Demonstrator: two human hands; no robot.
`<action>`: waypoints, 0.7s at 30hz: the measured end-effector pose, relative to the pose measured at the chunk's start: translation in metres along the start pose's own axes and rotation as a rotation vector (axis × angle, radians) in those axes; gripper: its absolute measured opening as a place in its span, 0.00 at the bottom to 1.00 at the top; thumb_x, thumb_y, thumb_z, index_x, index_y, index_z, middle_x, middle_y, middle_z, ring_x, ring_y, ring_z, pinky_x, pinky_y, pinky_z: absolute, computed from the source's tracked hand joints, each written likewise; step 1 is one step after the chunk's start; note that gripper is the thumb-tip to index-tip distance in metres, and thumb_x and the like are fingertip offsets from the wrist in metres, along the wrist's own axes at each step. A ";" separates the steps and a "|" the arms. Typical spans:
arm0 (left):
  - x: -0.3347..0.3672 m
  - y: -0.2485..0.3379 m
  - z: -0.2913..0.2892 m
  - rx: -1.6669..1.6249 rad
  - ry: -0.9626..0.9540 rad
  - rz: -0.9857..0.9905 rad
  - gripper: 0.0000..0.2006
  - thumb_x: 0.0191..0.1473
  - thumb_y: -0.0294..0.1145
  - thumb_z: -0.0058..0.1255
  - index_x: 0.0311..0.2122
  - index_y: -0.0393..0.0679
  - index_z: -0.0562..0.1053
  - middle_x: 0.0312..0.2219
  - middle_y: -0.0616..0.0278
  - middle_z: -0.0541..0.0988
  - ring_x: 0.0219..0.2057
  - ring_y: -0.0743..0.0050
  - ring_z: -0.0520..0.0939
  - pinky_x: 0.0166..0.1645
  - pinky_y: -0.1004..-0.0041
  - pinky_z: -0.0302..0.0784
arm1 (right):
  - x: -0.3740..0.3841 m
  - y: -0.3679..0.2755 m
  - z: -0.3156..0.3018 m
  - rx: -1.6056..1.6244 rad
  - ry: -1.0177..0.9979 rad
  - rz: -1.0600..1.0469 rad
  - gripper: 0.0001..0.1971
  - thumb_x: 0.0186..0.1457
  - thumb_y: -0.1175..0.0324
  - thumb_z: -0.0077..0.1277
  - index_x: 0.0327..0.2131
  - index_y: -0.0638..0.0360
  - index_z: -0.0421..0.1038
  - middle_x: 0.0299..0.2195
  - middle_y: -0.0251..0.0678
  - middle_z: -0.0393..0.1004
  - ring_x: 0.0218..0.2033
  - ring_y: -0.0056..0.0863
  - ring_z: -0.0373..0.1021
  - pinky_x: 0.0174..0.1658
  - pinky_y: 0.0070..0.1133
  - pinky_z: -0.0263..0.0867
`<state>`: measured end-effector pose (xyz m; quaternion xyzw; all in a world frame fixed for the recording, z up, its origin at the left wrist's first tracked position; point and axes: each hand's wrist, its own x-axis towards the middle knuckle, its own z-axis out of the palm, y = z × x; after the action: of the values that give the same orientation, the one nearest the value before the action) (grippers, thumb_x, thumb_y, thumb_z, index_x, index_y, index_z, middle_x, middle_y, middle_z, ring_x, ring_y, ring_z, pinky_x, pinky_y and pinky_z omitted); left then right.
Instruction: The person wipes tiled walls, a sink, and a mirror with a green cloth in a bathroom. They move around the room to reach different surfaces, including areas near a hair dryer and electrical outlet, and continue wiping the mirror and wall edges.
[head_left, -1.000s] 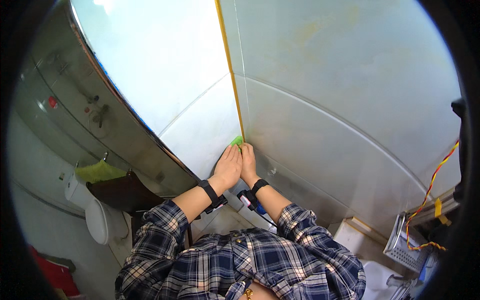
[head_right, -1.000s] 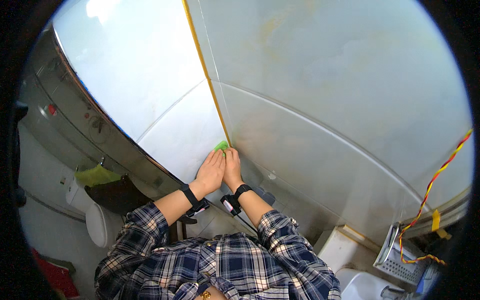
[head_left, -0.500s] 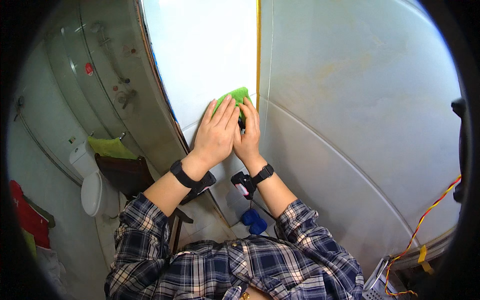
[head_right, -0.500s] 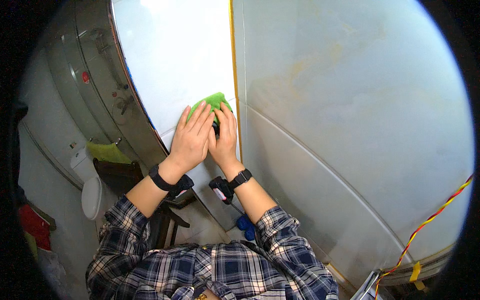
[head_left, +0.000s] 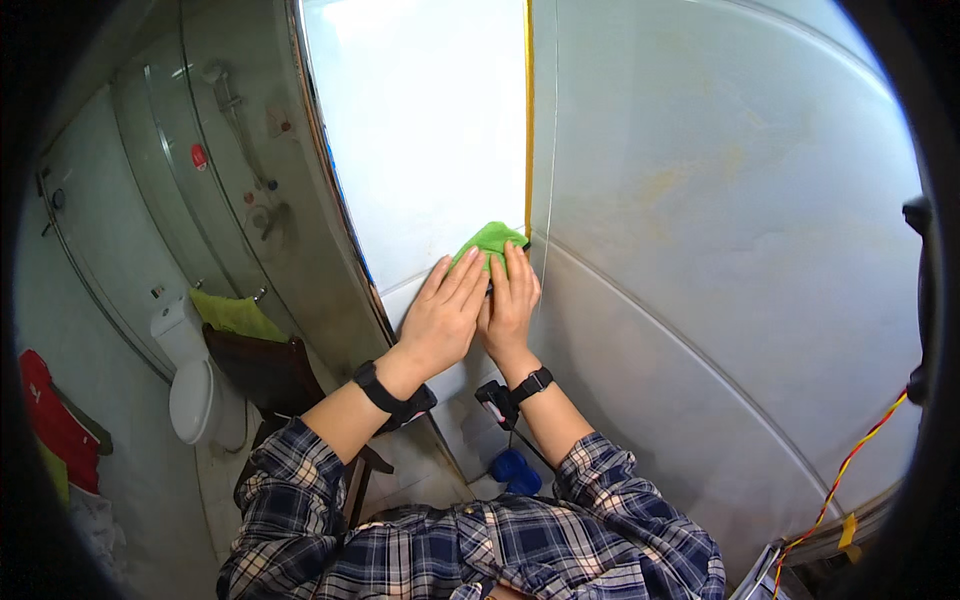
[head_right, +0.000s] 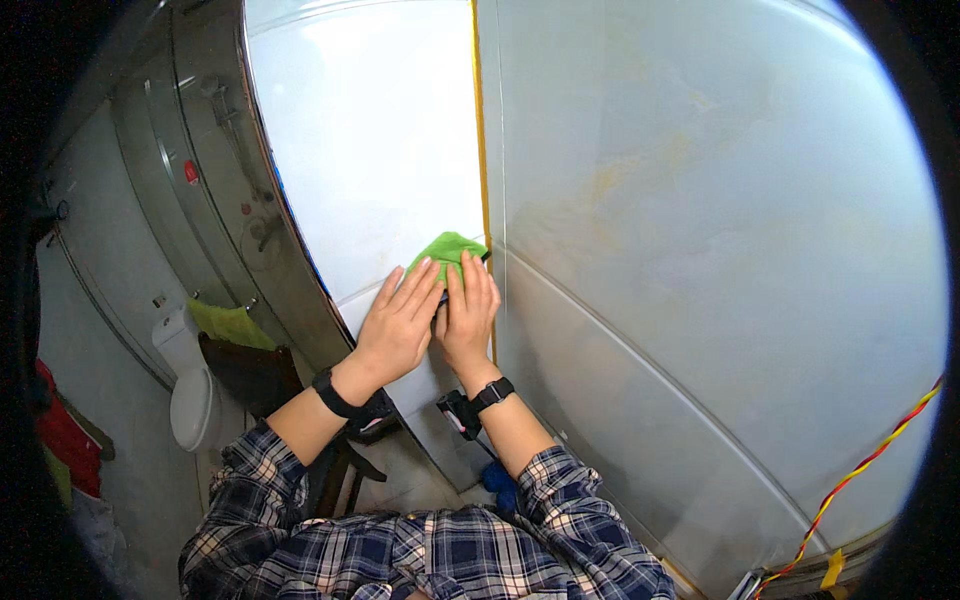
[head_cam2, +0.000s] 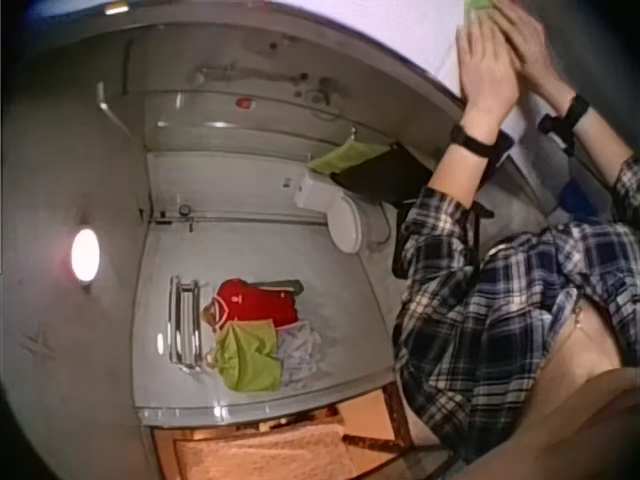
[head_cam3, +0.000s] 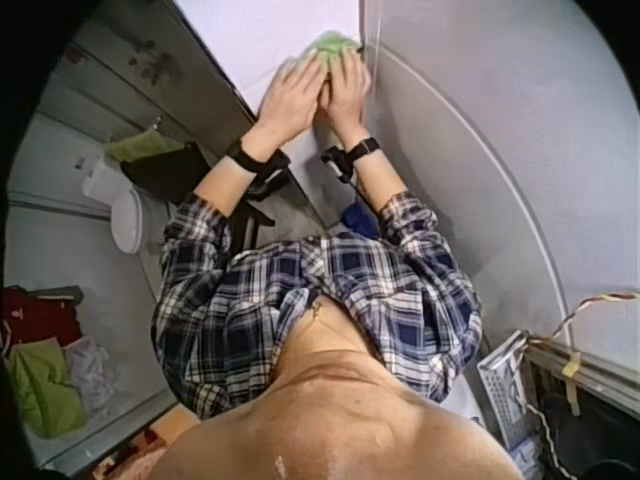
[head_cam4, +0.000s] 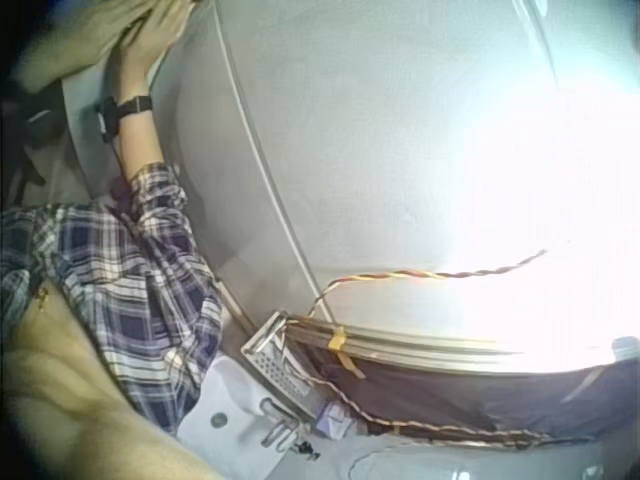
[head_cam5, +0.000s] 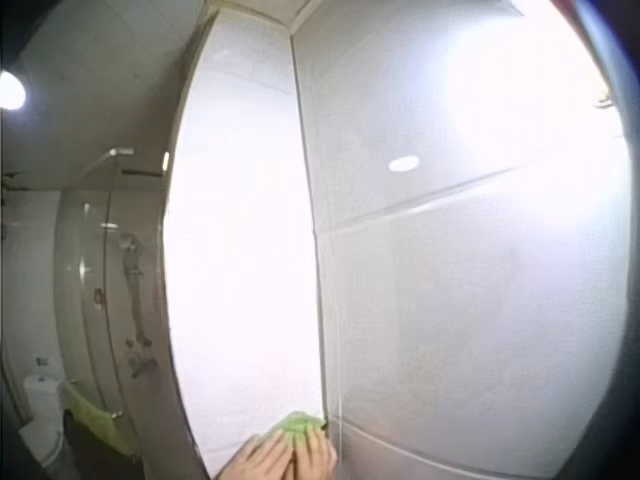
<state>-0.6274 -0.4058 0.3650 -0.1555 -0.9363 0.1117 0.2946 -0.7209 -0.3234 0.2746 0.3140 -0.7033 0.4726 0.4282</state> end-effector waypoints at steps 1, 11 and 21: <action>0.006 0.002 -0.002 -0.014 0.024 0.007 0.23 0.51 0.28 0.47 0.53 0.29 0.68 0.58 0.45 0.65 0.64 0.55 0.60 0.68 0.56 0.45 | 0.005 0.001 -0.002 0.047 -0.009 0.067 0.23 0.51 0.76 0.47 0.54 0.66 0.64 0.61 0.50 0.58 0.63 0.47 0.53 0.61 0.40 0.49; -0.002 0.004 -0.083 -0.081 0.092 -0.033 0.20 0.50 0.25 0.44 0.49 0.29 0.71 0.55 0.45 0.70 0.62 0.53 0.63 0.67 0.49 0.45 | 0.025 -0.062 -0.023 0.359 0.020 -0.037 0.29 0.53 0.66 0.52 0.59 0.61 0.59 0.64 0.55 0.48 0.64 0.55 0.45 0.63 0.45 0.45; 0.030 0.022 -0.114 -0.030 0.225 0.068 0.20 0.51 0.27 0.48 0.50 0.31 0.71 0.55 0.48 0.70 0.62 0.58 0.64 0.68 0.50 0.44 | 0.103 -0.045 -0.039 0.193 0.235 -0.056 0.29 0.54 0.74 0.50 0.59 0.67 0.57 0.63 0.54 0.50 0.64 0.54 0.48 0.64 0.44 0.47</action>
<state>-0.5792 -0.3607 0.4653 -0.2029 -0.8931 0.0893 0.3915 -0.7155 -0.3066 0.3929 0.3156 -0.5906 0.5594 0.4886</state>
